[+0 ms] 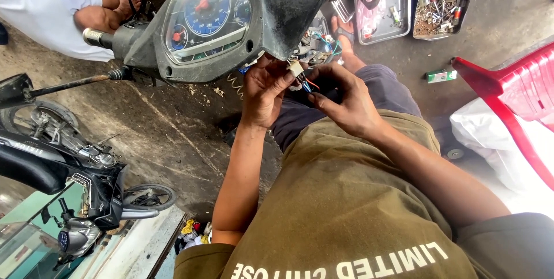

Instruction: Repairing motorcycle wiring by connecting wires and insulating them with electrical tape.

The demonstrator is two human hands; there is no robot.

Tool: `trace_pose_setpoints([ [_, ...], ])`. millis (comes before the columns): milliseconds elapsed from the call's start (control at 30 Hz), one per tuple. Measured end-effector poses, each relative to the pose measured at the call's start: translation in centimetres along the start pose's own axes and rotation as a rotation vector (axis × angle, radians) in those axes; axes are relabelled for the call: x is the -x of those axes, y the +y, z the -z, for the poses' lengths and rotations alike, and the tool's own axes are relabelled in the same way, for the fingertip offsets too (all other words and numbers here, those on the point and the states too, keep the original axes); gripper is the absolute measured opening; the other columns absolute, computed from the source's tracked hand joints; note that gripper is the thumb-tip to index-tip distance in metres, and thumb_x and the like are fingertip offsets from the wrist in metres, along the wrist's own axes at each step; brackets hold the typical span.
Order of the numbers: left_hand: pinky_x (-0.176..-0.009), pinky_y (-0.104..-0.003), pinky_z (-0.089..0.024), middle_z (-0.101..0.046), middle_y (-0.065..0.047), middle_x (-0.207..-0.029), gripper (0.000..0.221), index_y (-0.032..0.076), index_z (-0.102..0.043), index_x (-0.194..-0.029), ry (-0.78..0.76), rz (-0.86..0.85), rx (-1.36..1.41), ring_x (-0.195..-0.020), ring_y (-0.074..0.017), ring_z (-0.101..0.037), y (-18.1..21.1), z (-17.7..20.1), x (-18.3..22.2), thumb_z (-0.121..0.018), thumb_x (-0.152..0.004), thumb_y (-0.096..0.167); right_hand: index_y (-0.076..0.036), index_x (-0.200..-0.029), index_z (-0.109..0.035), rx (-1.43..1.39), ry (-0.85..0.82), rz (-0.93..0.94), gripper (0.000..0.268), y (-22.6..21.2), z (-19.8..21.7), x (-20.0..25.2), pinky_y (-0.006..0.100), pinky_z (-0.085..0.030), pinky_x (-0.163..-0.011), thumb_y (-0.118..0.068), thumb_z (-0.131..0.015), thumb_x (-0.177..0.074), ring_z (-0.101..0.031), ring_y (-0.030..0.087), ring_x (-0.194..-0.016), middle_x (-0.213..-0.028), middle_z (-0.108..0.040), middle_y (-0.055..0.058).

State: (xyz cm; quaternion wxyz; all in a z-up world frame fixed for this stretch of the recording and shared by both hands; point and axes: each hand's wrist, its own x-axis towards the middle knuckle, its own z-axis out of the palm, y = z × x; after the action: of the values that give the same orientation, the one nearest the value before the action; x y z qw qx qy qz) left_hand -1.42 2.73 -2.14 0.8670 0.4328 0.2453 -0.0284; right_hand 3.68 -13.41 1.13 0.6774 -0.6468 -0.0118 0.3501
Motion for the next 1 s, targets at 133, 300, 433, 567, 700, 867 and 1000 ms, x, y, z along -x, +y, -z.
trace_pose_setpoints([
  [133,-0.063,-0.027,-0.054,-0.064,-0.018,-0.081,0.02,-0.003,-0.057,-0.089,0.108,-0.048,-0.145,-0.074,-0.0162,-0.064,0.5,-0.8,-0.4,-0.067,-0.073,-0.005,-0.008,-0.102,-0.058,0.009,0.033,0.012,0.03,-0.6,-0.2,0.1,0.035,-0.05,-0.064,-0.01,-0.068,-0.073,-0.058,0.017,-0.074,-0.08,-0.059,0.009],
  [300,-0.056,-0.023,-0.055,-0.063,-0.013,-0.067,0.022,-0.001,-0.059,-0.075,0.222,-0.017,-0.28,-0.061,-0.0115,-0.062,1.2,-1.6,-0.7,-0.077,-0.064,-0.002,-0.007,-0.098,-0.06,0.039,0.048,0.018,0.027,0.2,-0.4,0.2,0.037,-0.05,-0.064,-0.009,-0.069,-0.073,-0.056,0.018,-0.071,-0.077,-0.057,0.01],
  [433,-0.054,-0.022,-0.055,-0.062,-0.011,-0.065,0.022,0.0,-0.06,-0.074,0.236,-0.019,-0.32,-0.06,-0.009,-0.061,1.9,-2.3,-0.9,-0.078,-0.062,0.0,-0.007,-0.093,-0.063,0.045,0.061,-0.024,0.018,1.2,-0.4,0.4,0.032,-0.05,-0.061,-0.008,-0.066,-0.076,-0.053,0.013,-0.068,-0.071,-0.057,0.007],
  [567,-0.054,-0.024,-0.055,-0.061,-0.01,-0.061,0.022,-0.002,-0.059,-0.071,0.26,-0.018,-0.325,-0.059,-0.01,-0.061,2.7,-3.1,-0.7,-0.079,-0.061,-0.001,-0.007,-0.089,-0.064,0.036,0.062,0.03,0.013,0.8,-0.3,0.3,0.03,-0.048,-0.056,-0.005,-0.064,-0.077,-0.053,0.012,-0.066,-0.07,-0.057,0.008],
  [700,-0.056,-0.023,-0.054,-0.061,-0.007,-0.061,0.02,0.001,-0.061,-0.069,0.239,-0.03,-0.342,-0.06,-0.0074,-0.059,2.5,-2.8,-0.8,-0.08,-0.061,0.001,-0.007,-0.085,-0.065,0.013,0.034,0.083,0.007,1.0,-0.1,0.1,0.028,-0.047,-0.057,-0.006,-0.065,-0.077,-0.054,0.012,-0.064,-0.072,-0.059,0.007],
  [867,-0.056,-0.023,-0.054,-0.061,-0.007,-0.061,0.019,0.001,-0.061,-0.07,0.224,-0.018,-0.319,-0.061,-0.0082,-0.06,2.8,-3.1,-0.8,-0.078,-0.062,0.0,-0.003,-0.083,-0.064,-0.113,0.037,0.033,0.008,1.0,-0.3,0.1,0.022,-0.044,-0.046,-0.001,-0.062,-0.075,-0.053,0.01,-0.053,-0.064,-0.058,0.008],
  [1000,-0.053,-0.024,-0.054,-0.06,-0.008,-0.061,0.018,-0.001,-0.06,-0.071,0.199,-0.011,-0.282,-0.06,-0.011,-0.061,2.9,-3.4,-0.7,-0.076,-0.063,-0.001,0.001,-0.086,-0.064,-0.178,0.062,-0.006,0.012,1.4,-0.5,0.3,0.02,-0.043,-0.043,0.0,-0.062,-0.074,-0.056,0.011,-0.052,-0.06,-0.057,0.01],
])
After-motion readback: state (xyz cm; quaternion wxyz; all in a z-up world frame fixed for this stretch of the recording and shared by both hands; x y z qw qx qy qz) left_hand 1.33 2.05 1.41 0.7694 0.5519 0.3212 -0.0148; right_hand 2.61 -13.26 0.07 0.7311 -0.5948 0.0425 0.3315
